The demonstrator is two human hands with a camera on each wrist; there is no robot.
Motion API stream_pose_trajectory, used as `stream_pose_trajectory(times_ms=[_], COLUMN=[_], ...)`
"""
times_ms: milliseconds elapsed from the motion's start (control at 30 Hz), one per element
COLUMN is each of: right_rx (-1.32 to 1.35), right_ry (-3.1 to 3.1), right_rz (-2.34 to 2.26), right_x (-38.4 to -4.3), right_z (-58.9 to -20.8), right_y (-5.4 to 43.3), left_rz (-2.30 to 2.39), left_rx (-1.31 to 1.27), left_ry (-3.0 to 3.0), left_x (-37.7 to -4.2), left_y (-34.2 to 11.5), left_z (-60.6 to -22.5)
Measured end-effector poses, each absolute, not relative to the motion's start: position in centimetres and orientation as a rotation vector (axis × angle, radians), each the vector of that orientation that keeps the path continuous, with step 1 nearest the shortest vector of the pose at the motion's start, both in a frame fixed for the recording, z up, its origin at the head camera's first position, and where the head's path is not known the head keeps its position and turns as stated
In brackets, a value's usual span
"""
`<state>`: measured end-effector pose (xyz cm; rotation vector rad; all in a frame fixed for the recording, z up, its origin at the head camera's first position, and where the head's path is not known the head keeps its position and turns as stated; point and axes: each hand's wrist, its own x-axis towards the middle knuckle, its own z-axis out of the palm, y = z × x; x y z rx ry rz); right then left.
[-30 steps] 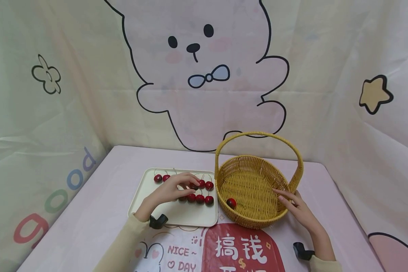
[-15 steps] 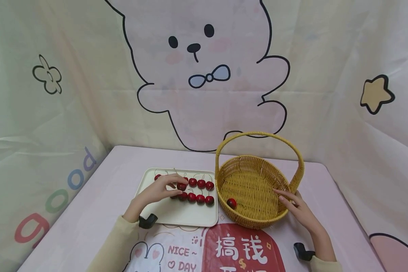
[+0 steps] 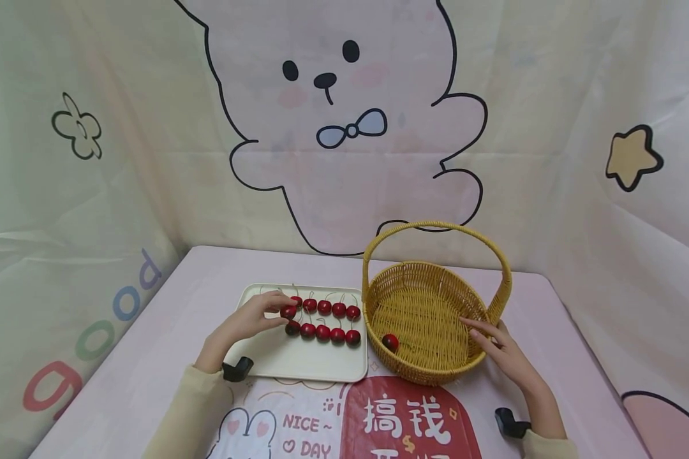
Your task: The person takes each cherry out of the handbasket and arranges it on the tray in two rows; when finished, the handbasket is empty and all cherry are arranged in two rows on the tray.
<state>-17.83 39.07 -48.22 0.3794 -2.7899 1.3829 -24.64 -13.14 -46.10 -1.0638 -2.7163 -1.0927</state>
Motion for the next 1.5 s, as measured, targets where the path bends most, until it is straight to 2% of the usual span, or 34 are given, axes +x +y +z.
stream_pose_trajectory(times_ms=[767, 1500], right_rx=[0.378, 0.369], right_ry=[-2.796, -2.806], right_rz=[1.387, 1.408], right_x=[-17.8, -17.9], right_z=[-48.2, -48.2], right_y=[39.0, 39.0], left_rz=[-1.096, -1.204], left_rx=[-0.946, -0.967], left_ry=[-2.909, -2.877], left_x=[-24.9, -25.1], left_y=[-14.9, -14.9], left_z=[-46.8, -48.0])
